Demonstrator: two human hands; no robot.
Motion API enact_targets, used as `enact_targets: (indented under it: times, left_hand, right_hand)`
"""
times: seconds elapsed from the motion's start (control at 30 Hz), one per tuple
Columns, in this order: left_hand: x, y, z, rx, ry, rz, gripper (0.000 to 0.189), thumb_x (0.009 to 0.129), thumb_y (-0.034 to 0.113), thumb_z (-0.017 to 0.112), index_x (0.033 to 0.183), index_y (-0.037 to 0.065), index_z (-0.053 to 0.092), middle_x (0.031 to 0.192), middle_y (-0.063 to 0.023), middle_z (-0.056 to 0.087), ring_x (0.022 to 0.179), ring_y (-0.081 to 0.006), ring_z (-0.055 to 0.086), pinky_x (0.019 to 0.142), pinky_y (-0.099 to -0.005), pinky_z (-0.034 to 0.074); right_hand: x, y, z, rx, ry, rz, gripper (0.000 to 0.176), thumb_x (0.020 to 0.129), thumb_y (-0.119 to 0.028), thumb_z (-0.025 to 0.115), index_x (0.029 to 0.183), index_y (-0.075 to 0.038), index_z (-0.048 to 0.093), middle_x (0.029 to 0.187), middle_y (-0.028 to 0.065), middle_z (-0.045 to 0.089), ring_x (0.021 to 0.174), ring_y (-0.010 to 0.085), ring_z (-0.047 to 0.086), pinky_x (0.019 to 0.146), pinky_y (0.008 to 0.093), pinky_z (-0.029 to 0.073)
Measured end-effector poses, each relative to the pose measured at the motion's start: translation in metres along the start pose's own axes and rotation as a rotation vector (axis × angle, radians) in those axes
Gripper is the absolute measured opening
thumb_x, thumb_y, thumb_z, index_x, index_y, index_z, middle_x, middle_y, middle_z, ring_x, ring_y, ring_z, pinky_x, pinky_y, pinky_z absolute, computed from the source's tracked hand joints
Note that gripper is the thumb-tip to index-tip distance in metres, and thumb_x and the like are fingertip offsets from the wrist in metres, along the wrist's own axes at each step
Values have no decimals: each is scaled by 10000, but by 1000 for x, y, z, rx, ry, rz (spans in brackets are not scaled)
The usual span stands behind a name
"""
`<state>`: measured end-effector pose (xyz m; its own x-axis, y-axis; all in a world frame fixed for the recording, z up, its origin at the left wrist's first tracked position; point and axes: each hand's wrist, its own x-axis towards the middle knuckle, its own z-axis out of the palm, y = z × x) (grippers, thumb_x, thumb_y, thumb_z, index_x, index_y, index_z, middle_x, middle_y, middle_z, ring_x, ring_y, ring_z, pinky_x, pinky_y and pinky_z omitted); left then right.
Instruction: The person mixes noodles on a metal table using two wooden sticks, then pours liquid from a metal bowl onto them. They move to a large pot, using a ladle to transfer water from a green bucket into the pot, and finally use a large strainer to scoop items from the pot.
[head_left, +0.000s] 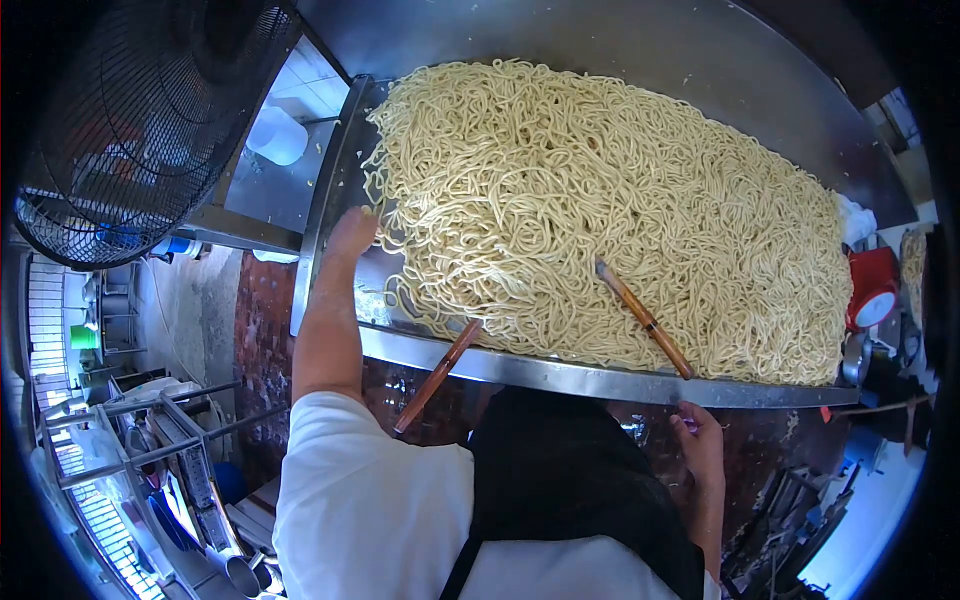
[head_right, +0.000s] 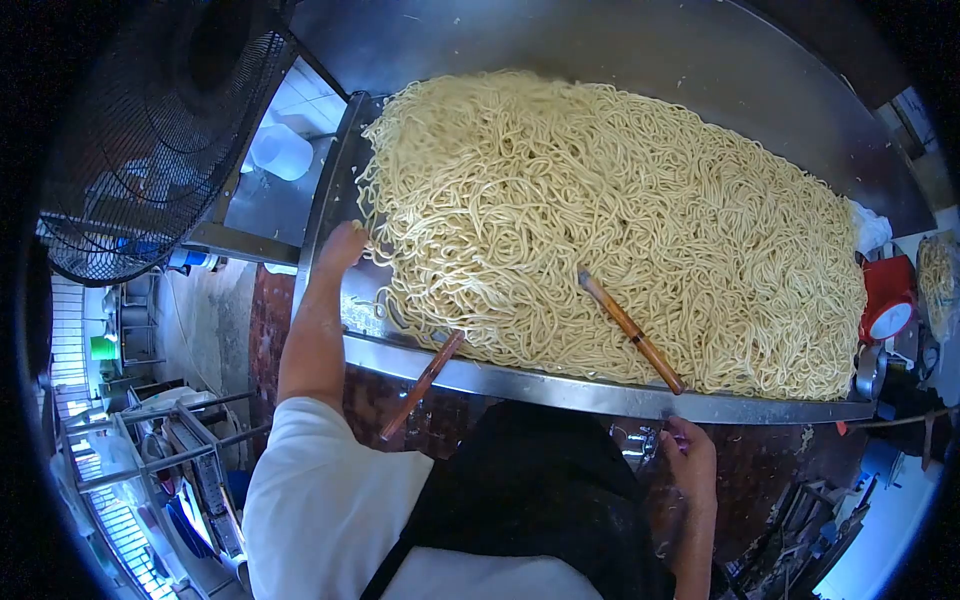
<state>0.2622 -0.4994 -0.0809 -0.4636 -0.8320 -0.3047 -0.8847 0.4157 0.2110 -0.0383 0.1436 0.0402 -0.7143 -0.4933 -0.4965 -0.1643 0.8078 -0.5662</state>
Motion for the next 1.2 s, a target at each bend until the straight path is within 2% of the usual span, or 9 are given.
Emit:
enact_targets:
  times: [0.07, 0.13, 0.17, 0.4, 0.47, 0.7, 1.0, 1.1, 1.2]
  left_hand:
    - [-10, 1, -5, 0, 62, 161, 324, 877, 247, 544, 958, -36, 678, 914, -263, 684, 884, -370, 687, 788, -470, 540]
    - [-50, 40, -43, -579, 129, -346, 300, 885, 255, 562, 932, -32, 637, 744, -203, 647, 645, -323, 663, 630, -452, 541]
    - [-42, 22, -34, -491, 174, -350, 324, 878, 269, 582, 1007, -26, 614, 719, -171, 637, 532, -291, 625, 556, -424, 533]
    - [-29, 27, 5, -151, 281, -185, 410, 880, 323, 555, 1099, -11, 651, 1026, -245, 687, 960, -349, 692, 851, -451, 530]
    - [-32, 56, -11, -79, 92, -311, 406, 879, 299, 538, 1137, 17, 674, 1189, -238, 643, 1158, -361, 611, 975, -457, 474]
    - [-30, 80, -20, 102, -54, -266, 338, 903, 200, 515, 1123, 5, 681, 1217, -213, 644, 1152, -345, 620, 955, -435, 499]
    - [-37, 25, -24, -267, 204, -204, 308, 948, 201, 472, 1126, -28, 575, 1116, -326, 611, 1079, -476, 585, 890, -486, 489]
    - [-72, 44, -46, -427, 377, 96, 241, 913, 160, 548, 1064, -28, 542, 1005, -271, 601, 961, -472, 580, 844, -500, 464]
    - [-164, 155, -69, -429, 249, 277, 230, 935, 210, 501, 1017, -2, 537, 958, -248, 599, 907, -426, 591, 803, -466, 469]
  right_hand:
    - [1, 5, -2, 47, -3, 3, 358, 879, -142, 697, 1196, 12, 639, 1012, 155, 700, 902, 218, 682, 807, 328, 528]
    - [1, 3, -5, 61, -13, 19, 358, 880, -144, 698, 1196, 12, 640, 1016, 152, 700, 900, 213, 680, 807, 325, 527]
    - [2, 0, -6, 78, -15, 30, 358, 881, -146, 698, 1197, 11, 640, 1019, 150, 700, 897, 209, 678, 807, 322, 526]
    - [-1, -9, -10, 13, -20, -27, 363, 881, -147, 700, 1202, 10, 640, 1005, 145, 706, 877, 194, 672, 801, 315, 524]
    - [-3, -1, -8, -9, -20, -17, 357, 880, -146, 699, 1194, 15, 643, 1012, 151, 708, 885, 197, 676, 805, 317, 524]
    - [-16, 14, 0, 24, 13, 16, 348, 876, -140, 702, 1182, 16, 649, 1035, 159, 708, 898, 212, 679, 809, 319, 525]
    - [-17, 13, -1, 66, 8, 13, 357, 875, -150, 707, 1180, 24, 643, 1017, 139, 709, 905, 188, 672, 798, 309, 521]
    - [-7, 21, 3, 172, -32, -6, 348, 890, -158, 696, 1186, 17, 642, 990, 114, 705, 880, 165, 657, 790, 299, 516]
    - [7, 0, 9, 284, -88, -106, 341, 901, -168, 694, 1189, 7, 644, 953, 90, 699, 860, 141, 638, 774, 285, 508]
